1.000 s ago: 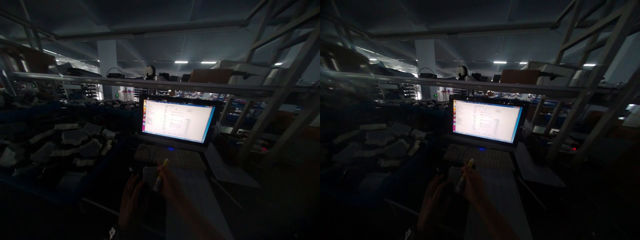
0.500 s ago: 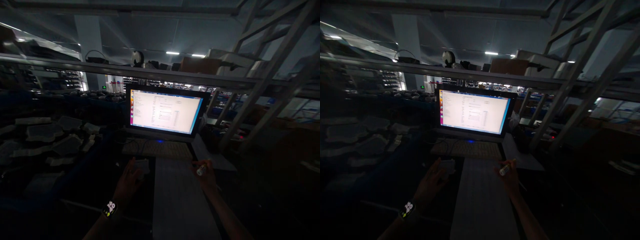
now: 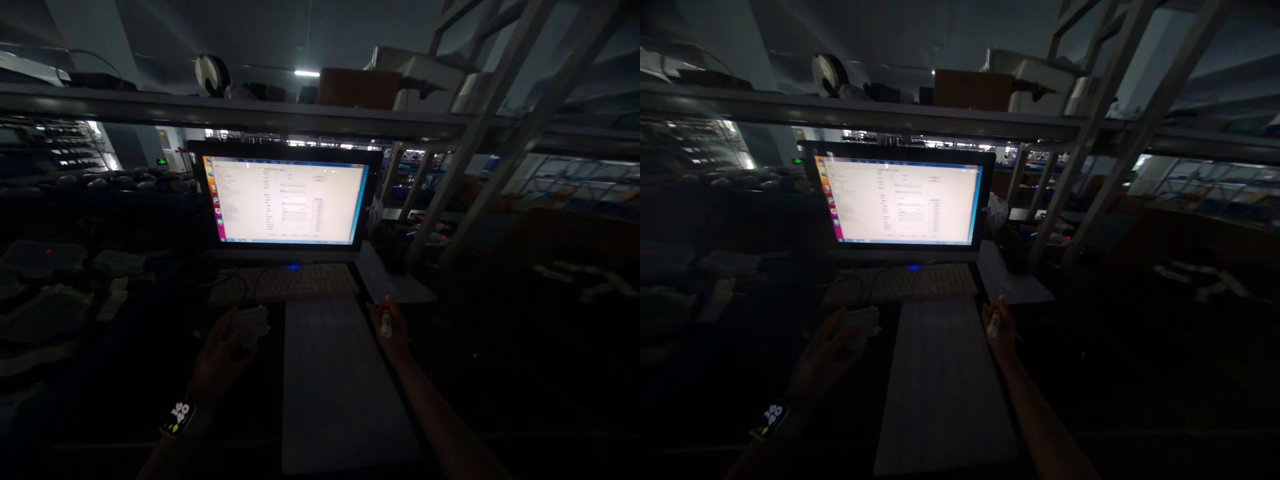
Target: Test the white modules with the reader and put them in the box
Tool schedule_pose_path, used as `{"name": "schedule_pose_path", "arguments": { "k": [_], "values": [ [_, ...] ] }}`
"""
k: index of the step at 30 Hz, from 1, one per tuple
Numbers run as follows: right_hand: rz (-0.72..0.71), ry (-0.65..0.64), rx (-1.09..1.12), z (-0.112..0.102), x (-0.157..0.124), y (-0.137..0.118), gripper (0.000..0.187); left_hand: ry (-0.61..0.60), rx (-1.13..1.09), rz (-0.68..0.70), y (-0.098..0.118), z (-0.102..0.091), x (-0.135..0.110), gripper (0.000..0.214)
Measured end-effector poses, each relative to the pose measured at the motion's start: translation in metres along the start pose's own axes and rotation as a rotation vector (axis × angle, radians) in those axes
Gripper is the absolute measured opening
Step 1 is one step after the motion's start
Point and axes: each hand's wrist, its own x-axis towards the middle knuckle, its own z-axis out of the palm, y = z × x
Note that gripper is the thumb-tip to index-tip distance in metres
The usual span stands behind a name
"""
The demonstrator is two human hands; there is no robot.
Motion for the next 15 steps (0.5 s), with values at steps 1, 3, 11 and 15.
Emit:
{"name": "schedule_pose_path", "arguments": {
  "k": [1, 3, 11, 15],
  "values": [
    [0.005, 0.004, -0.008, -0.0003, 0.0002, 0.001, 0.037, -0.004, 0.004, -0.007, 0.0002, -0.0003, 0.0004, 0.022],
    [0.011, 0.007, -0.021, -0.0005, 0.0004, 0.0024, 0.034, -0.02, 0.004, -0.021, 0.0003, -0.0009, 0.0014, 0.022],
    [-0.001, 0.005, -0.027, -0.0011, -0.001, 0.0, 0.034, -0.035, -0.007, -0.009, 0.0026, -0.0037, 0.0034, 0.022],
    [-0.002, -0.001, -0.03, -0.0019, -0.001, -0.0014, 0.036, -0.034, -0.028, -0.038, 0.003, -0.003, 0.0017, 0.022]
  ]
}}
